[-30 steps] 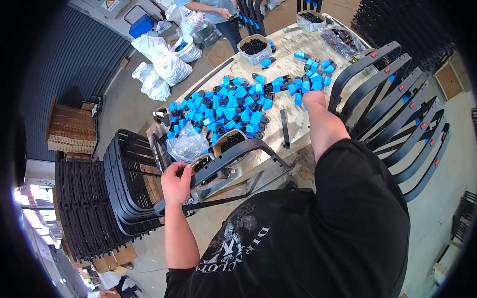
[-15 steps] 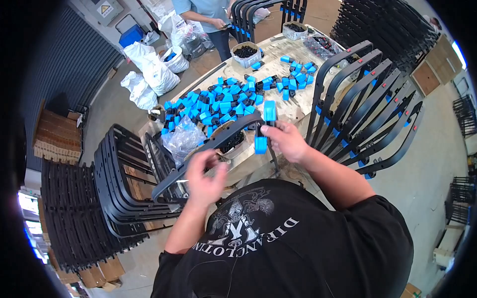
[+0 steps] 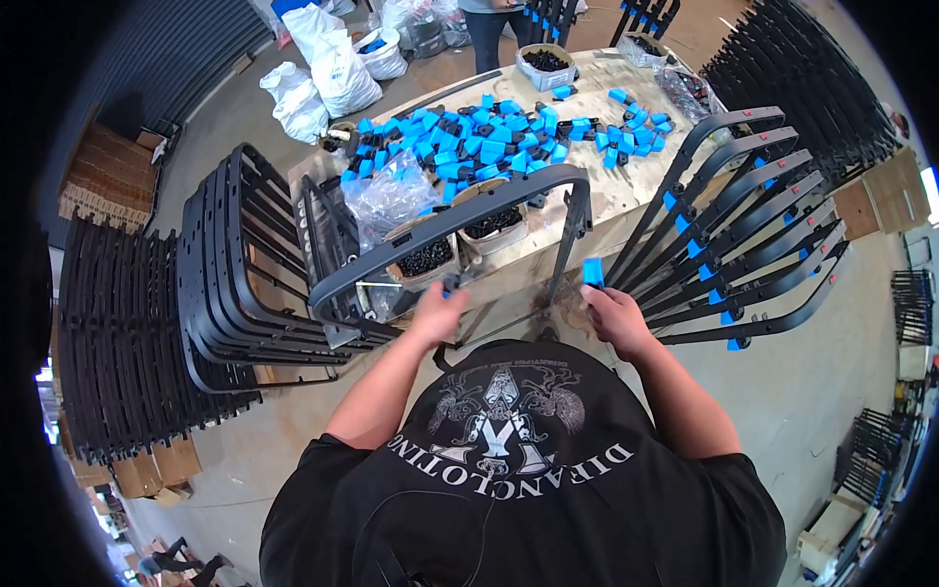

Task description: The worker is assembling black metal frames by attaching blue plastic connectors and securing components with a wrench.

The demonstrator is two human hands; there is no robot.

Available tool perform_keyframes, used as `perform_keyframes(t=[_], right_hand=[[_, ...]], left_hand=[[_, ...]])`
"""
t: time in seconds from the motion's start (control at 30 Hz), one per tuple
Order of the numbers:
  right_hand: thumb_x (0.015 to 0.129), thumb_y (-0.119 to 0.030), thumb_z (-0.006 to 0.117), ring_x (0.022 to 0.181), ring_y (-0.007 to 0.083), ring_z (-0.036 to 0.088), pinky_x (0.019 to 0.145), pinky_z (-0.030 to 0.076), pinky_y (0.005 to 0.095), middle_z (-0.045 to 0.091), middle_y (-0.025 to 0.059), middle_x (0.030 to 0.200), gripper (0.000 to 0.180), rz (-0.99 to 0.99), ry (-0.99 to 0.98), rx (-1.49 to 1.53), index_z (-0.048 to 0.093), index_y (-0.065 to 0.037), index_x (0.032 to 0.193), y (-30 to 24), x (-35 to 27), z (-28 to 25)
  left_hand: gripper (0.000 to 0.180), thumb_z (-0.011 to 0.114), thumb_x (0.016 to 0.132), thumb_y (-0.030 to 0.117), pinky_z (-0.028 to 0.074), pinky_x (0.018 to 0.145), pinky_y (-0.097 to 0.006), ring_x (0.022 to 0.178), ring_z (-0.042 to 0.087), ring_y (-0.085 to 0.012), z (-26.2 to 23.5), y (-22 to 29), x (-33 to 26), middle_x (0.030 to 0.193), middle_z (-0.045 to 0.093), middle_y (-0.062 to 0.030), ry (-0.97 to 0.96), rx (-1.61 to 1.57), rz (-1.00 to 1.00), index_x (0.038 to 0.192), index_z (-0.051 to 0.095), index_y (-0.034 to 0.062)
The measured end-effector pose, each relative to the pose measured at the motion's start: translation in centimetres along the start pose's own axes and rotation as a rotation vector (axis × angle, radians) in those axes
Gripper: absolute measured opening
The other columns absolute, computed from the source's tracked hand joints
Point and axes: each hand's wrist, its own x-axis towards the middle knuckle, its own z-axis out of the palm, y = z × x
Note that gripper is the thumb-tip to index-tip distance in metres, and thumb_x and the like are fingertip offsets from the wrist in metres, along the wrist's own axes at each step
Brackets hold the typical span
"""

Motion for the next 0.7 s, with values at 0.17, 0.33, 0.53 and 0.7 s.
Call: perform_keyframes(t=[0.17,0.33,0.53,0.7], right_hand=[[0.097,-0.041,0.064,0.045,0.0055,0.033,0.042,0.023,0.0257,0.039,-0.0078,0.058,0.035,0.103,0.01,0.016,0.057,-0.008,0.087,1.7,-0.4,0.6],[0.095,-0.043,0.066,0.047,0.0053,0.033,0.043,0.023,0.0254,0.04,-0.0071,0.059,0.035,0.154,-0.075,-0.215,0.059,-0.01,0.085,1.0,0.9,3.2],[0.094,-0.047,0.066,0.048,0.0069,0.036,0.044,0.027,0.0276,0.042,-0.0054,0.059,0.042,0.217,-0.285,-0.363,0.061,-0.006,0.085,-1.0,2.6,6.1],[0.1,-0.053,0.055,0.05,0.0092,0.034,0.048,0.029,0.0279,0.039,-0.0045,0.06,0.049,0.174,-0.648,-0.519,0.056,-0.006,0.085,-3.8,2.9,8.8]], left_hand=[[0.055,0.067,0.091,0.034,0.052,0.089,-0.044,0.104,0.068,-0.0364,-4.5,-2.9,5.5,0.112,0.069,-0.0242,0.285,0.094,0.054,0.134,0.054,0.0029],[0.069,0.077,0.084,0.034,0.044,0.108,-0.047,0.128,0.054,-0.0427,-5.4,0.6,4.2,0.141,0.053,-0.0281,0.283,0.367,0.033,0.139,0.05,0.0005],[0.072,0.079,0.073,0.021,0.038,0.114,-0.046,0.134,0.046,-0.0403,-2.3,6.6,-5.1,0.143,0.048,-0.0214,-0.007,0.294,0.764,0.138,0.051,0.0057],[0.06,0.077,0.072,0.014,0.051,0.094,-0.043,0.11,0.063,-0.0342,0.8,6.2,-3.2,0.122,0.062,-0.0198,-0.22,0.189,0.826,0.127,0.055,0.0052]])
